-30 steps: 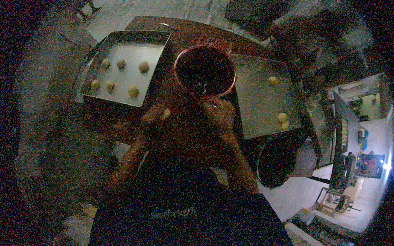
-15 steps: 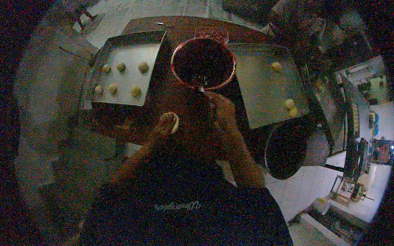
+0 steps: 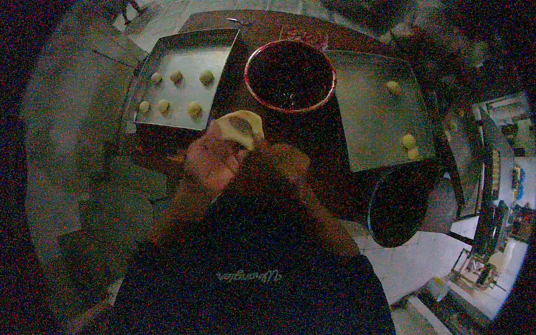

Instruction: The person prepares bread rolls by hand by flattening dough portions, adding a red filling from a bowl with a spoon, and pinching the dough to seal it before placing the rolls onto a metal baking tray.

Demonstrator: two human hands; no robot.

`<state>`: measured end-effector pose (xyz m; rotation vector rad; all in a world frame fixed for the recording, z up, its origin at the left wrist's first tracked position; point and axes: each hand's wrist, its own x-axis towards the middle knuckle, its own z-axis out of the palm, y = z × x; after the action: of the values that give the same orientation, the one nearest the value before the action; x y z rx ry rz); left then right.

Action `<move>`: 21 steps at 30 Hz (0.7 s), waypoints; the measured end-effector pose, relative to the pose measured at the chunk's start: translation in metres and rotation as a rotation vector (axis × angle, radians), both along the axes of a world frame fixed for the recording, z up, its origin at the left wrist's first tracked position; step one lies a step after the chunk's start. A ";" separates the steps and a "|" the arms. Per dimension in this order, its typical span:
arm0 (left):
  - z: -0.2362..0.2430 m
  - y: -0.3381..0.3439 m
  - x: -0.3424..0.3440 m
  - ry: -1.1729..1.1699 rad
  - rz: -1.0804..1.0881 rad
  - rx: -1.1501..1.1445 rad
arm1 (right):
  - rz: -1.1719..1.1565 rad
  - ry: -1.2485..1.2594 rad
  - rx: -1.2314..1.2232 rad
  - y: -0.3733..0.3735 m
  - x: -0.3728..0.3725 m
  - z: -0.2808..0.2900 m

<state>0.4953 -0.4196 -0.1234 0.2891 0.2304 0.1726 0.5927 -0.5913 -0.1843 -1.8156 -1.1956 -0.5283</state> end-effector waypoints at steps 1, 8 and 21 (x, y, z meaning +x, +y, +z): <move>-0.003 0.005 -0.002 -0.020 -0.018 -0.022 | 0.015 -0.062 0.004 -0.001 0.001 -0.005; -0.017 0.027 -0.002 0.053 0.177 -0.031 | -0.066 0.377 -0.381 -0.027 0.020 -0.022; -0.066 0.058 -0.012 0.102 0.124 -0.078 | 0.172 -0.129 -0.092 0.041 0.039 0.041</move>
<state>0.4836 -0.3620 -0.1898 0.2062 0.3552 0.2713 0.6320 -0.5507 -0.1430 -1.7558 -1.4699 -0.5048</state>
